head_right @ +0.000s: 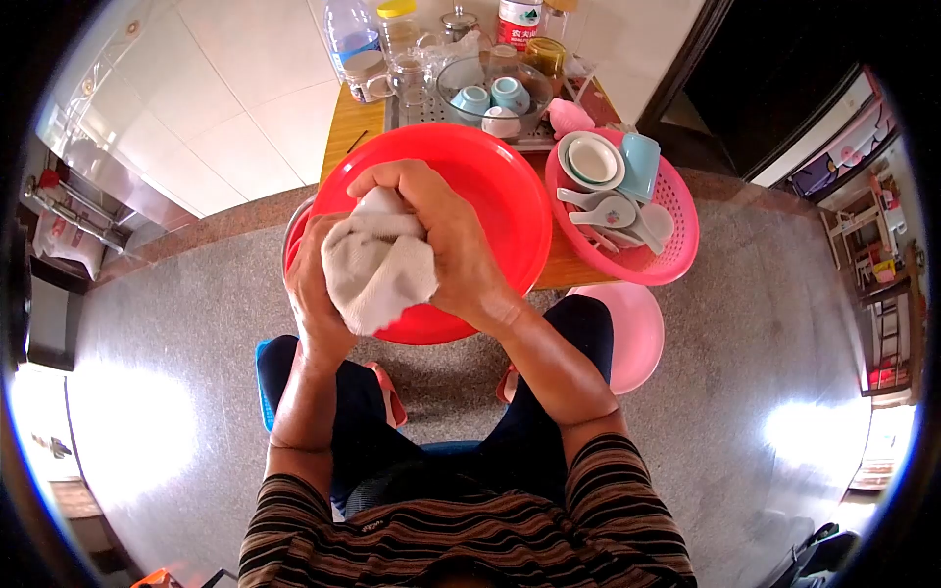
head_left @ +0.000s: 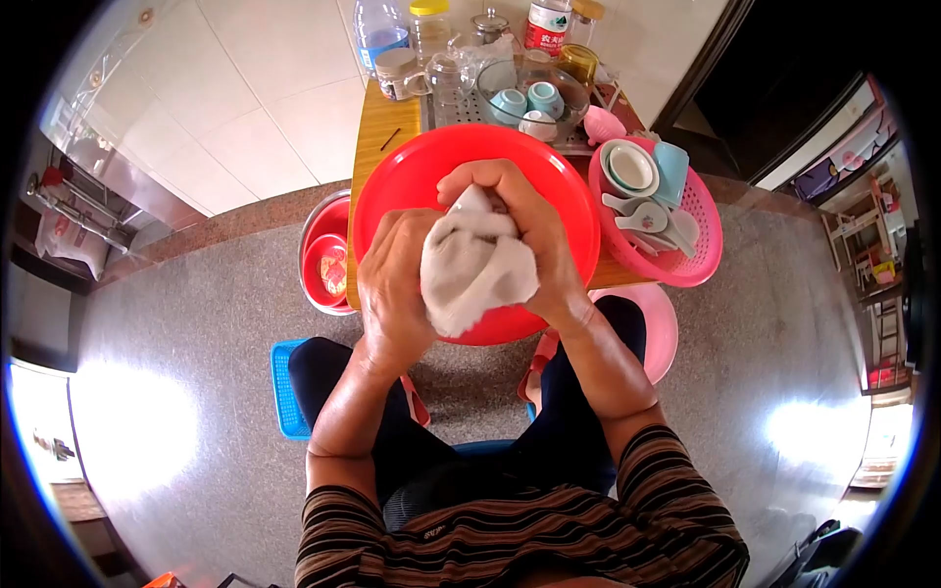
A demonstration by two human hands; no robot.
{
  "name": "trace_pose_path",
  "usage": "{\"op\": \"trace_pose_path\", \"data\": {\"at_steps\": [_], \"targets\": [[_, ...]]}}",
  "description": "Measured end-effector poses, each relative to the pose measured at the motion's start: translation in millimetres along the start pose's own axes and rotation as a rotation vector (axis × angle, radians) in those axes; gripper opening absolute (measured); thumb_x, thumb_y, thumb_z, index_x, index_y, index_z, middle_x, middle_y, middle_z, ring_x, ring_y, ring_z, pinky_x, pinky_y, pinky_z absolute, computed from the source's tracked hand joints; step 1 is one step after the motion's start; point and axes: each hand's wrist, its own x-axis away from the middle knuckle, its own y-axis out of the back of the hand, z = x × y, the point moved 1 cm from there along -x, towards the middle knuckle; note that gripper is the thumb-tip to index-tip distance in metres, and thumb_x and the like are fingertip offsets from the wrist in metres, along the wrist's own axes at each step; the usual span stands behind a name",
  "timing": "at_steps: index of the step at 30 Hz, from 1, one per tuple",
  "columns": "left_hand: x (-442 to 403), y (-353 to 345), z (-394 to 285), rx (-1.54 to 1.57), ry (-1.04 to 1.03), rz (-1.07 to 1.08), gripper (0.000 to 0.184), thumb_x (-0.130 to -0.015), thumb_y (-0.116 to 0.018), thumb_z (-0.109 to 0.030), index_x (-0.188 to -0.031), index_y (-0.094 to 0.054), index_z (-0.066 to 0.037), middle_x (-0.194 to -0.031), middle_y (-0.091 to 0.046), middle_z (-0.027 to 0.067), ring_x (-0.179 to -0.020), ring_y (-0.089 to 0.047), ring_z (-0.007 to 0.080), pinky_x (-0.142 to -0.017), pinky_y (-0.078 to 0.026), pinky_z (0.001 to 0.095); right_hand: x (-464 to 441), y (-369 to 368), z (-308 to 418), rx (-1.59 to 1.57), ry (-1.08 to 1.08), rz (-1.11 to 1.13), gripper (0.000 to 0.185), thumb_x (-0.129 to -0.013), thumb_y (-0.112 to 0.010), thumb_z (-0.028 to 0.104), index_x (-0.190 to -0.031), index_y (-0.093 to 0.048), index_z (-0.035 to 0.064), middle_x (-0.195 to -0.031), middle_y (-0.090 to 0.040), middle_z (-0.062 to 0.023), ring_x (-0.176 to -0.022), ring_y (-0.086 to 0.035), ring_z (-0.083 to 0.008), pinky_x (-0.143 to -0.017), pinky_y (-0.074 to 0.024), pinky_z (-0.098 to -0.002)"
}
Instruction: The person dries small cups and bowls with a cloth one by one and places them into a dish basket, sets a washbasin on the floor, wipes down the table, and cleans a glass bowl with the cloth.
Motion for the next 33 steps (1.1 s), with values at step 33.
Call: {"op": "trace_pose_path", "data": {"at_steps": [33], "targets": [[19,-10,5,1.733,0.997,-0.178,0.03,-0.094,-0.045,-0.02,-0.119,-0.046,-0.004,-0.113,-0.057,0.0093,-0.099,-0.058,0.0165,-0.088,-0.048,0.0307,-3,-25,21,0.713,0.32,-0.085,0.062,-0.068,-0.074,0.022,-0.125,-0.053,0.0144,-0.136,-0.033,-0.0211,-0.122,-0.039,-0.036,-0.097,-0.0364,-0.0408]]}}
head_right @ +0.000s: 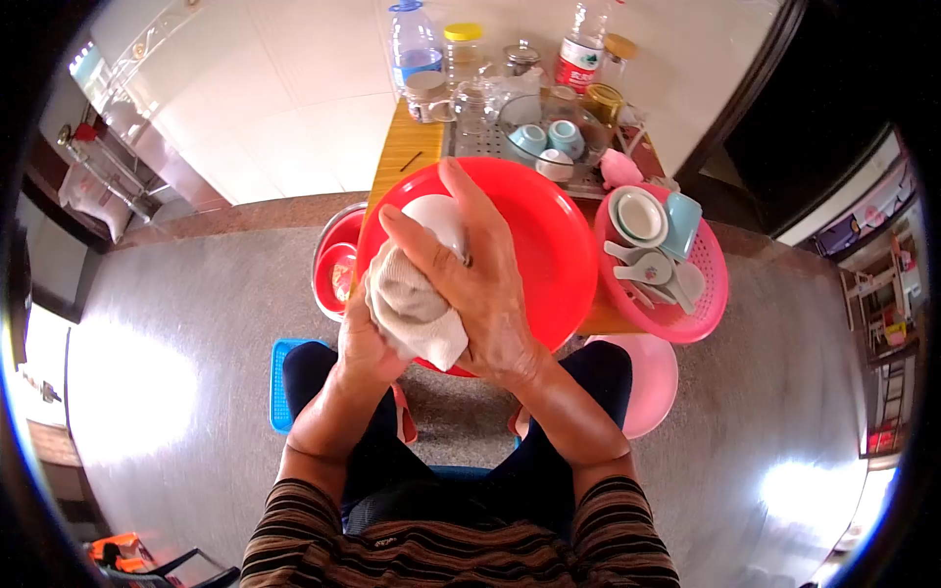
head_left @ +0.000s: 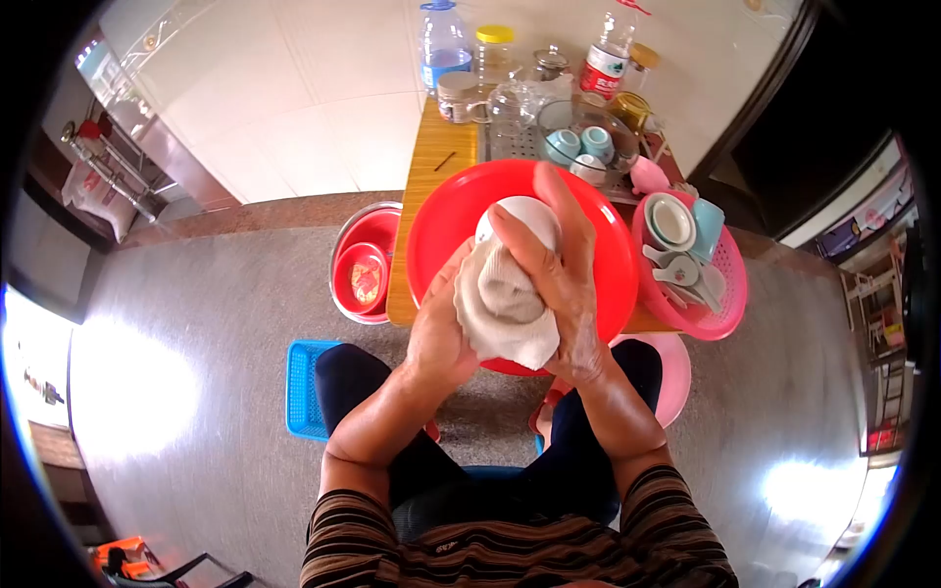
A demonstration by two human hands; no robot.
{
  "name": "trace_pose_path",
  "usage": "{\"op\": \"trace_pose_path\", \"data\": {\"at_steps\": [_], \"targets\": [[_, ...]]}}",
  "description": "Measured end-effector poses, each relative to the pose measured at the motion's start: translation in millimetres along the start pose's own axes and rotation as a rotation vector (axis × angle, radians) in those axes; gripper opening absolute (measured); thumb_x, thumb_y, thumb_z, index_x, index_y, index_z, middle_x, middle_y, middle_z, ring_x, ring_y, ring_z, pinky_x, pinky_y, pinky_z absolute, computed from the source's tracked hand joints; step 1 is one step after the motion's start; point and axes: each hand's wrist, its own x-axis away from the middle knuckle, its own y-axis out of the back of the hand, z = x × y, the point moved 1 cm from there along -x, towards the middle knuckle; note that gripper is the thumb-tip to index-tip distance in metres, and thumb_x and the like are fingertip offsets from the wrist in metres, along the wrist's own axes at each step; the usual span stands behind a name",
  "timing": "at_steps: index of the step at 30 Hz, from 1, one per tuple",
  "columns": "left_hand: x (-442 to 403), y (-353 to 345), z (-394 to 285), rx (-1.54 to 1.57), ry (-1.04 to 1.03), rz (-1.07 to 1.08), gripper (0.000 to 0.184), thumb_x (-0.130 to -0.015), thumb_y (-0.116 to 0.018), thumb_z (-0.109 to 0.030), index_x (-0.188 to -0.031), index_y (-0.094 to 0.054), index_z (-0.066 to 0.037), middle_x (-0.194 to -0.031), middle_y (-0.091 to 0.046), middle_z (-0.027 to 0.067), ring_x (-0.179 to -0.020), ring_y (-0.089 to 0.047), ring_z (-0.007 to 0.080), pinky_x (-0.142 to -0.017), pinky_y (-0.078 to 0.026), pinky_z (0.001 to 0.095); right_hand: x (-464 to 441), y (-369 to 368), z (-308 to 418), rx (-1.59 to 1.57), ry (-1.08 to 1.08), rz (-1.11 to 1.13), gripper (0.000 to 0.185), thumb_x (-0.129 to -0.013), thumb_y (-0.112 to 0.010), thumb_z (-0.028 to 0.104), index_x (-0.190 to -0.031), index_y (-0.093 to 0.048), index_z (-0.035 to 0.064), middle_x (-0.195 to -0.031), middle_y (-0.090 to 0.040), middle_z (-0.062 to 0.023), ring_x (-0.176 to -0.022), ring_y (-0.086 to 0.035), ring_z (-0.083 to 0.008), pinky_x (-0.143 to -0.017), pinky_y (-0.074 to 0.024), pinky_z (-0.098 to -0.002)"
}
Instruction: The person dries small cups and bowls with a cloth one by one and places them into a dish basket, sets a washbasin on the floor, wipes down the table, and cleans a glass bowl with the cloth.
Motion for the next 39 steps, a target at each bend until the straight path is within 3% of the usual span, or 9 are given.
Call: {"op": "trace_pose_path", "data": {"at_steps": [9,13,15,17,24,26,29,31,39], "targets": [[-2,-11,1,-0.058,0.108,0.138,0.027,-0.093,-0.048,-0.027,-0.106,-0.055,-0.005,-0.103,-0.061,0.0078,-0.096,-0.058,0.0175,-0.084,-0.046,0.0339,7,13,-28,-0.977,-0.373,-0.001,0.06,-0.08,-0.065,0.021,-0.131,-0.04,0.0038,-0.127,-0.045,-0.0096,-0.117,-0.044,-0.0154,-0.095,-0.0382,-0.0311],[-4,2,8,-0.034,0.005,0.046,0.028,-0.092,-0.05,-0.025,-0.11,-0.054,-0.003,-0.108,-0.06,0.0087,-0.099,-0.058,0.0183,-0.086,-0.045,0.0348,7,-3,-23,-0.662,-0.398,-0.119,0.061,-0.078,-0.066,0.028,-0.131,-0.043,0.0084,-0.131,-0.043,-0.0133,-0.122,-0.041,-0.0243,-0.099,-0.034,-0.0369],[-4,7,10,-0.039,-0.131,0.084,0.027,-0.093,-0.048,-0.021,-0.113,-0.053,-0.003,-0.11,-0.06,0.0085,-0.099,-0.058,0.0172,-0.086,-0.047,0.0321,8,-4,-17,0.158,0.038,-0.074,0.06,-0.073,-0.068,0.029,-0.129,-0.049,0.0167,-0.134,-0.04,-0.0149,-0.126,-0.036,-0.0321,-0.1,-0.0321,-0.0457],[-1,4,8,-0.12,-0.166,0.079,0.023,-0.094,-0.047,-0.016,-0.111,-0.055,-0.002,-0.107,-0.061,0.0079,-0.098,-0.059,0.016,-0.086,-0.047,0.0282,7,-1,-15,0.147,0.036,-0.039,0.06,-0.071,-0.069,0.03,-0.127,-0.05,0.0188,-0.135,-0.039,-0.0146,-0.127,-0.035,-0.0333,-0.099,-0.0316,-0.0476],[-2,-8,-4,-1.321,-0.513,0.306,0.015,-0.073,-0.055,0.006,-0.086,-0.06,0.0,-0.081,-0.06,0.0129,-0.079,-0.057,0.0286,-0.07,-0.046,0.0335,2,21,-10,-0.126,-0.122,0.056,0.066,-0.066,-0.073,0.017,-0.126,-0.049,0.0088,-0.126,-0.048,-0.0142,-0.104,-0.055,-0.0278,-0.091,-0.0425,-0.037],[-4,-8,-4,-1.416,-0.579,0.425,0.01,-0.076,-0.057,0.002,-0.086,-0.059,0.0,-0.08,-0.059,0.014,-0.077,-0.056,0.0307,-0.068,-0.045,0.0361,4,14,-9,-0.665,-0.356,-0.189,0.054,-0.069,-0.074,0.01,-0.116,-0.048,0.0042,-0.117,-0.052,-0.0159,-0.097,-0.057,-0.0195,-0.085,-0.0471,-0.0327],[4,-9,-5,-1.365,-0.503,0.482,0.01,-0.083,-0.059,-0.008,-0.089,-0.059,0.0,-0.085,-0.062,0.0127,-0.082,-0.059,0.0247,-0.072,-0.046,0.0312,1,19,-11,-0.906,-0.418,-0.222,0.045,-0.07,-0.074,0.008,-0.107,-0.048,0.0031,-0.117,-0.051,-0.0173,-0.095,-0.058,-0.017,-0.082,-0.0483,-0.0303],[7,-9,1,-0.643,-0.084,0.24,0.016,-0.089,-0.054,-0.012,-0.095,-0.06,0.001,-0.091,-0.064,0.0086,-0.088,-0.059,0.0159,-0.078,-0.046,0.0277,4,21,-14,-1.039,-0.432,-0.206,0.046,-0.069,-0.074,0.006,-0.107,-0.049,0.0045,-0.118,-0.051,-0.0173,-0.097,-0.057,-0.0183,-0.082,-0.048,-0.0296],[-3,12,7,-0.349,-0.255,0.107,0.031,-0.089,-0.053,-0.014,-0.118,-0.053,0.0,-0.113,-0.059,0.0124,-0.104,-0.058,0.021,-0.089,-0.048,0.0344,5,6,-14,-0.118,0.014,-0.166,0.054,-0.069,-0.073,0.016,-0.117,-0.049,0.0103,-0.114,-0.053,-0.0164,-0.101,-0.057,-0.0311,-0.081,-0.0488,-0.0318]]}}
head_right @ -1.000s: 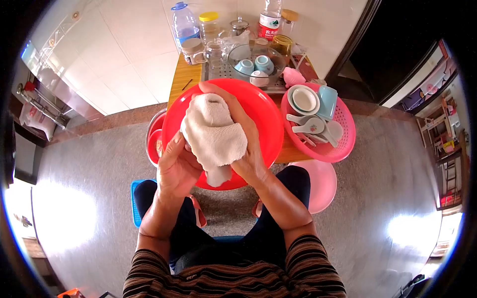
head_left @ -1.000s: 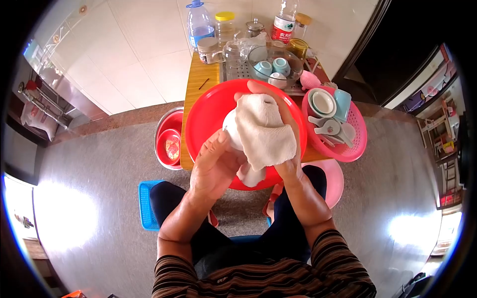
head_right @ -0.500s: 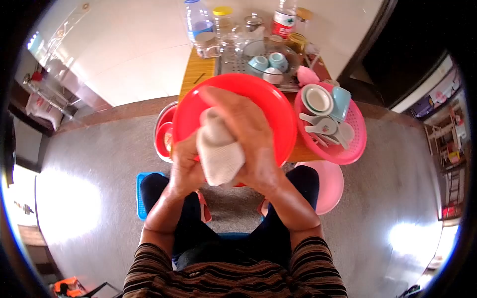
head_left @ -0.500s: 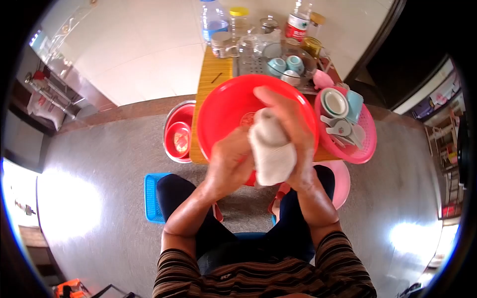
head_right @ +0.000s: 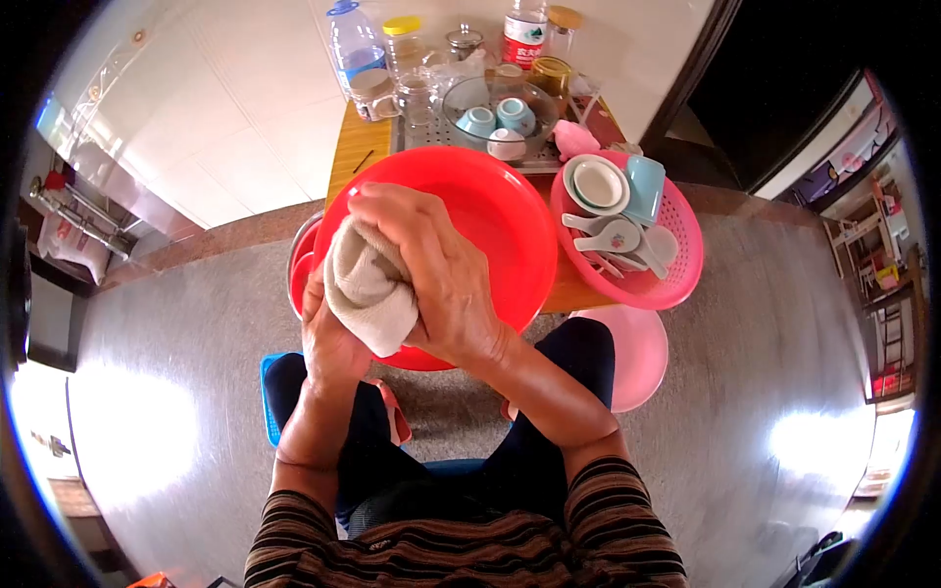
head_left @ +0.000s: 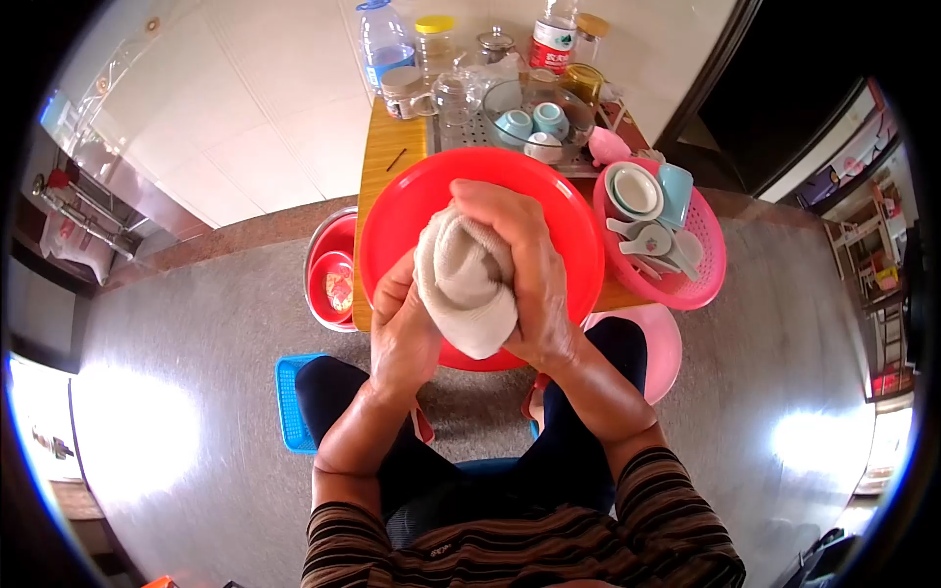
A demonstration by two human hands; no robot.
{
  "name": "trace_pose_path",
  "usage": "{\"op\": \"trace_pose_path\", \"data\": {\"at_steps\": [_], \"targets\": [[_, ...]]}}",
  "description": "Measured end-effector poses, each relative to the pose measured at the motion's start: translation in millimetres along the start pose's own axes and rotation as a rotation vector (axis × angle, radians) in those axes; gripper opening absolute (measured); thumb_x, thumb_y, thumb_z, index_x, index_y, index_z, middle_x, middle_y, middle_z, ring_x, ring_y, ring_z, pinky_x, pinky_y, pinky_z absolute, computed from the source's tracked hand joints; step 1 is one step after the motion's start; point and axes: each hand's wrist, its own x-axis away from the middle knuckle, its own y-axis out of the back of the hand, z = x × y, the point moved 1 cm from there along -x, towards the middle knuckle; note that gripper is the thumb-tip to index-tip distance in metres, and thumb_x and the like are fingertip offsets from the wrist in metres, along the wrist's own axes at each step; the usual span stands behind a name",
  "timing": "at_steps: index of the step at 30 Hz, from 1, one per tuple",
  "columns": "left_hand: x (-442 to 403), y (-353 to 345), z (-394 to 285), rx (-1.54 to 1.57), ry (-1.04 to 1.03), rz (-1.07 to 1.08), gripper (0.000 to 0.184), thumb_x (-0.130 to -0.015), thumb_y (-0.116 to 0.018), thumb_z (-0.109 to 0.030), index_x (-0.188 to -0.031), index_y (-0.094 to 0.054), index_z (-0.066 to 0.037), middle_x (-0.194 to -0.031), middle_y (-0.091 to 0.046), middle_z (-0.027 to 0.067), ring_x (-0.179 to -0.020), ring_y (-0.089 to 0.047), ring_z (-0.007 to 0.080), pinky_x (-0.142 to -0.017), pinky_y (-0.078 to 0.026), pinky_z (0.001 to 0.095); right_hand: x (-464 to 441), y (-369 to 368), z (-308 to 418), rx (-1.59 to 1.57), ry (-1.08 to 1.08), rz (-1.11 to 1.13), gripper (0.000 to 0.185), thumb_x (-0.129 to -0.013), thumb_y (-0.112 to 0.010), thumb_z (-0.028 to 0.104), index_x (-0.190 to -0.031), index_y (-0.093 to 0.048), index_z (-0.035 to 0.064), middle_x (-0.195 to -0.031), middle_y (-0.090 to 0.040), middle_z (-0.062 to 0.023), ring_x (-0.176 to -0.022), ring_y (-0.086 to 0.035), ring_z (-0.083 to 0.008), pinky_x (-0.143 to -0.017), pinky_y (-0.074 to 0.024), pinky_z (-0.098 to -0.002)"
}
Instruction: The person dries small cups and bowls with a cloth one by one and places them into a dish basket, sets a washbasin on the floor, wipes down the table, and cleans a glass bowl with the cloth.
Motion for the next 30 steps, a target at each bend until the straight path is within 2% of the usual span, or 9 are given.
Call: {"op": "trace_pose_path", "data": {"at_steps": [8,9,12,16,20,24,26,28,30], "targets": [[-3,-10,-10,-0.296,-0.035,0.125,0.024,-0.093,-0.052,-0.021,-0.098,-0.06,0.002,-0.09,-0.063,0.0033,-0.084,-0.055,0.0069,-0.078,-0.043,0.0212,-4,26,-17,-0.521,-0.451,0.06,0.051,-0.068,-0.072,0.01,-0.115,-0.05,0.0053,-0.106,-0.058,-0.0062,-0.095,-0.056,-0.0123,-0.083,-0.0453,-0.0262],[-5,-8,-12,-0.343,-0.063,0.089,0.025,-0.093,-0.053,-0.021,-0.099,-0.06,0.002,-0.09,-0.063,0.0033,-0.085,-0.055,0.0069,-0.078,-0.043,0.0213,-9,30,-10,-0.093,-0.346,0.088,0.053,-0.07,-0.073,0.012,-0.116,-0.048,0.0029,-0.106,-0.059,-0.0083,-0.095,-0.057,-0.015,-0.084,-0.046,-0.0271],[-6,-10,-16,-0.455,-0.099,0.047,0.026,-0.093,-0.053,-0.021,-0.103,-0.059,0.003,-0.09,-0.063,0.0027,-0.087,-0.054,0.0067,-0.079,-0.043,0.0223,-8,28,-15,-0.715,-0.659,-0.135,0.053,-0.071,-0.072,0.018,-0.117,-0.051,0.0021,-0.116,-0.054,-0.0119,-0.1,-0.057,-0.0197,-0.081,-0.0471,-0.0278],[0,-11,-12,-0.859,-0.162,0.079,0.027,-0.077,-0.063,-0.006,-0.102,-0.058,0.004,-0.097,-0.062,0.0119,-0.088,-0.059,0.0191,-0.079,-0.046,0.0289,-11,18,-3,-0.031,-0.029,0.222,0.058,-0.066,-0.074,0.017,-0.12,-0.054,0.009,-0.127,-0.044,-0.0168,-0.116,-0.046,-0.0288,-0.094,-0.0402,-0.0432],[-3,-17,-25,-1.126,-0.482,0.349,0.032,-0.066,-0.061,-0.001,-0.098,-0.058,0.002,-0.096,-0.06,0.0194,-0.091,-0.057,0.0355,-0.079,-0.047,0.0371,-4,12,1,-0.39,-0.253,0.136,0.061,-0.066,-0.074,0.019,-0.121,-0.051,0.0068,-0.116,-0.052,-0.0148,-0.109,-0.051,-0.025,-0.09,-0.0438,-0.0355],[6,-11,-18,-1.037,-0.241,0.36,0.023,-0.076,-0.059,-0.002,-0.099,-0.059,0.002,-0.093,-0.062,0.0144,-0.09,-0.059,0.0276,-0.079,-0.046,0.0336,-3,21,-5,-0.609,-0.509,0.096,0.062,-0.067,-0.075,0.019,-0.121,-0.049,0.0049,-0.105,-0.058,-0.009,-0.099,-0.056,-0.0167,-0.085,-0.0459,-0.0289],[7,-15,-10,-0.387,-0.03,0.14,0.016,-0.087,-0.054,-0.006,-0.1,-0.059,0.002,-0.094,-0.063,0.0079,-0.09,-0.058,0.0169,-0.079,-0.046,0.0293,-3,22,-12,-0.758,-0.481,0.093,0.061,-0.066,-0.076,0.017,-0.12,-0.05,0.005,-0.102,-0.058,-0.0056,-0.097,-0.055,-0.0121,-0.084,-0.0452,-0.0265],[7,-8,-1,-0.3,-0.046,0.156,0.024,-0.091,-0.053,-0.014,-0.109,-0.057,0.001,-0.105,-0.061,0.0049,-0.095,-0.056,0.0109,-0.081,-0.046,0.0266,6,6,-9,-0.793,-0.572,0.058,0.06,-0.068,-0.075,0.017,-0.121,-0.049,0.0067,-0.108,-0.056,-0.0093,-0.101,-0.055,-0.0165,-0.085,-0.0453,-0.0294],[6,-11,5,-0.088,-0.107,-0.023,0.033,-0.09,-0.054,-0.014,-0.12,-0.051,0.0,-0.113,-0.059,0.0065,-0.099,-0.056,0.0123,-0.086,-0.045,0.0265,5,-4,-2,-0.324,-0.276,0.008,0.058,-0.069,-0.074,0.019,-0.122,-0.05,0.0112,-0.115,-0.052,-0.0138,-0.107,-0.053,-0.0227,-0.087,-0.0455,-0.0338]]}}
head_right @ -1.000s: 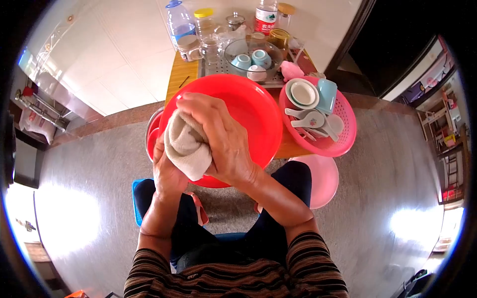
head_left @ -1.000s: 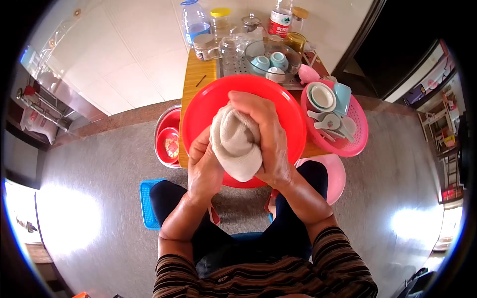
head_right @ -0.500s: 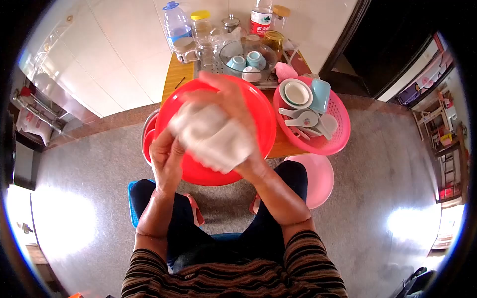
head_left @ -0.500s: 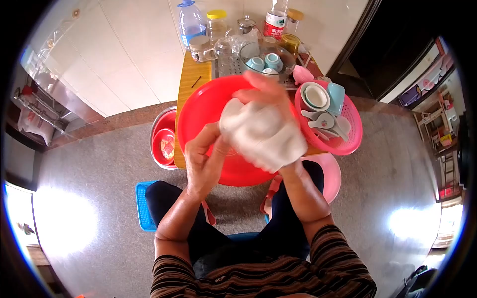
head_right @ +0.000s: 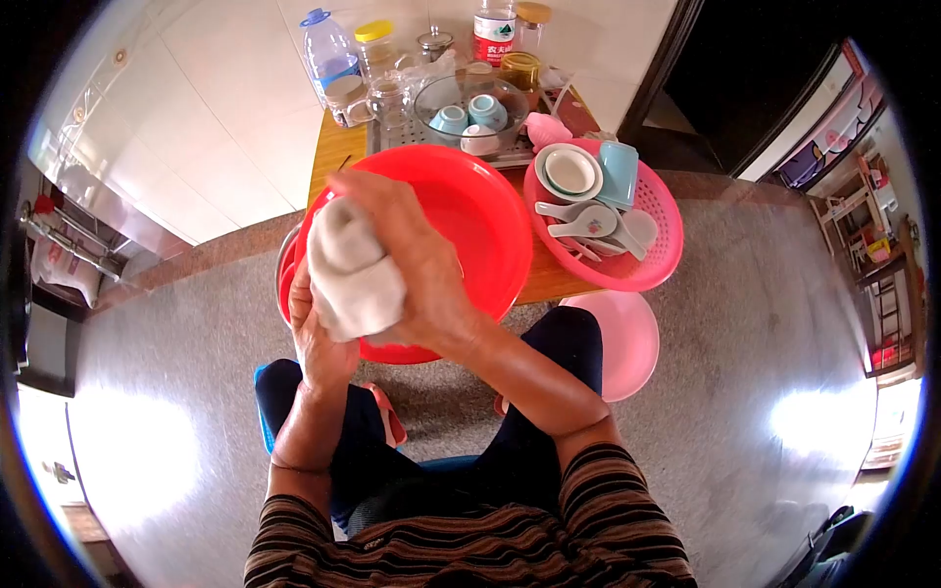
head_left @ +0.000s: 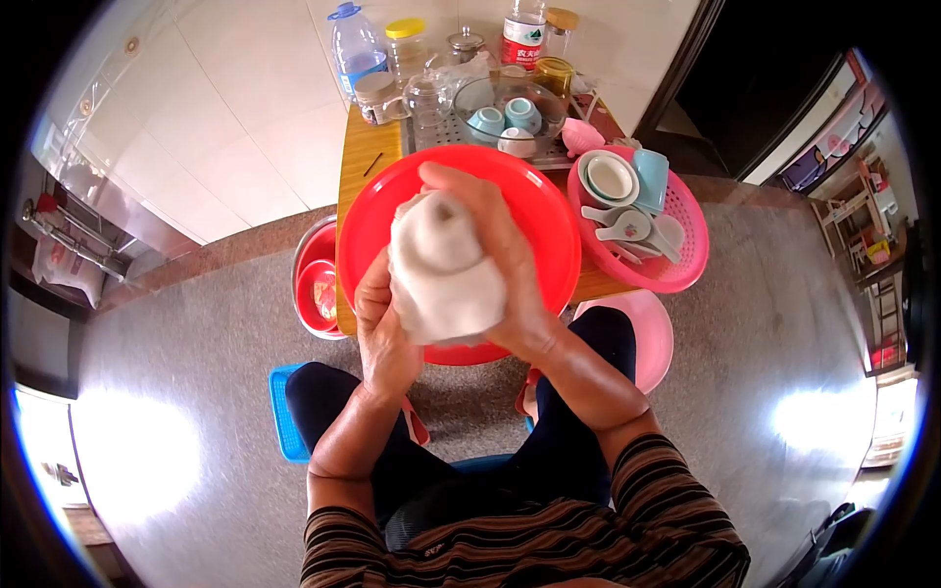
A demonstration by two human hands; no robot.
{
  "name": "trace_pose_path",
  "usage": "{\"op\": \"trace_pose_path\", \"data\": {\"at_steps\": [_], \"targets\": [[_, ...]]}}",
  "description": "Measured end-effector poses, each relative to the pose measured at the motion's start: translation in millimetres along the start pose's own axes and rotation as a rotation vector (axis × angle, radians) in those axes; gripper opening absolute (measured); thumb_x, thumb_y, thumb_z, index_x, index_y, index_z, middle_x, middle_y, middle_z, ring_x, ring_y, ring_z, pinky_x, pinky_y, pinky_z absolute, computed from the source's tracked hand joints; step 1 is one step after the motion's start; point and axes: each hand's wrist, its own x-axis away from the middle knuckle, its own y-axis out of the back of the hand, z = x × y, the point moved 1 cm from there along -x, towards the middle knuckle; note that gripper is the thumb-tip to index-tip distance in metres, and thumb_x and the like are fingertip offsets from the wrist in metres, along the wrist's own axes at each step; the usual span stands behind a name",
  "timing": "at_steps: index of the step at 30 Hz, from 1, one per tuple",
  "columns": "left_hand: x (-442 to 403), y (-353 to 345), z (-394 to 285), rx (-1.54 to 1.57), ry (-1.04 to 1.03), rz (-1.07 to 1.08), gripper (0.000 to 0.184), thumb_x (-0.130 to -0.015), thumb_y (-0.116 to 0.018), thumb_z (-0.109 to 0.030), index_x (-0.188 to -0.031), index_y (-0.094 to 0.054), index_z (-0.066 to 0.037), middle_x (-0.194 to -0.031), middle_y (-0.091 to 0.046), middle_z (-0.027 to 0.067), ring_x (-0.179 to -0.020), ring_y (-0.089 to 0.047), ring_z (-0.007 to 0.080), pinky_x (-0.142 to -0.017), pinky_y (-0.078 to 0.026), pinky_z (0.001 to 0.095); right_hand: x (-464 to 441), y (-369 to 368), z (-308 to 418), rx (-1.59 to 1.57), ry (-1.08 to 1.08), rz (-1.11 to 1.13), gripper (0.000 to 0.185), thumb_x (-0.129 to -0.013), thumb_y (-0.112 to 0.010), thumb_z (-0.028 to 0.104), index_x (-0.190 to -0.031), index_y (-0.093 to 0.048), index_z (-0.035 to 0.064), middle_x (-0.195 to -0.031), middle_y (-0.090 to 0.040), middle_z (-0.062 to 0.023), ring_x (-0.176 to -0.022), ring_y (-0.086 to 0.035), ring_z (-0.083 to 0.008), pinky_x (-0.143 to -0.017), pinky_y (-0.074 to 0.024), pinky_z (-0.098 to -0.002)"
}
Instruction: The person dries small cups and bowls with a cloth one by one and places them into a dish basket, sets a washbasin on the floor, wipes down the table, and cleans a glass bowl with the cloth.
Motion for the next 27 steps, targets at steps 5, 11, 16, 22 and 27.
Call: {"op": "trace_pose_path", "data": {"at_steps": [5,11,16,22,27], "targets": [[-2,7,-3,-0.276,-0.039,-0.009,0.038,-0.09,-0.05,-0.008,-0.128,-0.044,-0.001,-0.118,-0.056,0.0068,-0.106,-0.054,0.0142,-0.09,-0.044,0.0282,1,-1,4,0.429,0.206,0.071,0.06,-0.067,-0.075,0.019,-0.121,-0.051,0.0128,-0.121,-0.047,-0.0135,-0.111,-0.05,-0.0251,-0.087,-0.0456,-0.0373],[-15,0,-23,-0.887,-0.228,0.348,0.02,-0.085,-0.048,0.002,-0.102,-0.057,0.004,-0.108,-0.057,0.0181,-0.102,-0.055,0.028,-0.087,-0.042,0.0328,-6,21,-3,0.128,0.047,0.085,0.044,-0.07,-0.072,0.018,-0.109,-0.055,0.0102,-0.1,-0.057,-0.01,-0.094,-0.058,-0.0275,-0.079,-0.0469,-0.0334],[-17,-9,-25,-0.929,-0.298,0.325,0.034,-0.094,-0.047,-0.024,-0.115,-0.051,0.002,-0.106,-0.056,0.0069,-0.096,-0.053,0.0137,-0.084,-0.041,0.0269,-8,26,-2,0.124,-0.037,0.041,0.036,-0.068,-0.073,0.017,-0.095,-0.053,0.0058,-0.087,-0.053,-0.0105,-0.08,-0.059,-0.0271,-0.07,-0.046,-0.0317],[-13,-5,-13,-0.422,0.058,0.086,0.034,-0.097,-0.039,-0.025,-0.12,-0.046,0.0,-0.102,-0.054,0.0012,-0.086,-0.049,0.0047,-0.075,-0.04,0.0185,-3,15,2,0.393,0.187,-0.023,0.036,-0.061,-0.075,0.019,-0.089,-0.054,0.0094,-0.084,-0.054,-0.007,-0.08,-0.058,-0.0273,-0.062,-0.0486,-0.0362],[-18,1,-9,-0.084,0.15,0.076,0.056,-0.091,-0.052,-0.034,-0.131,-0.036,0.002,-0.121,-0.051,0.009,-0.11,-0.051,0.0147,-0.093,-0.041,0.0278,0,11,3,0.411,0.285,0.062,0.036,-0.059,-0.076,0.018,-0.089,-0.06,0.0072,-0.091,-0.056,-0.0082,-0.085,-0.057,-0.0242,-0.07,-0.0475,-0.033]]}}
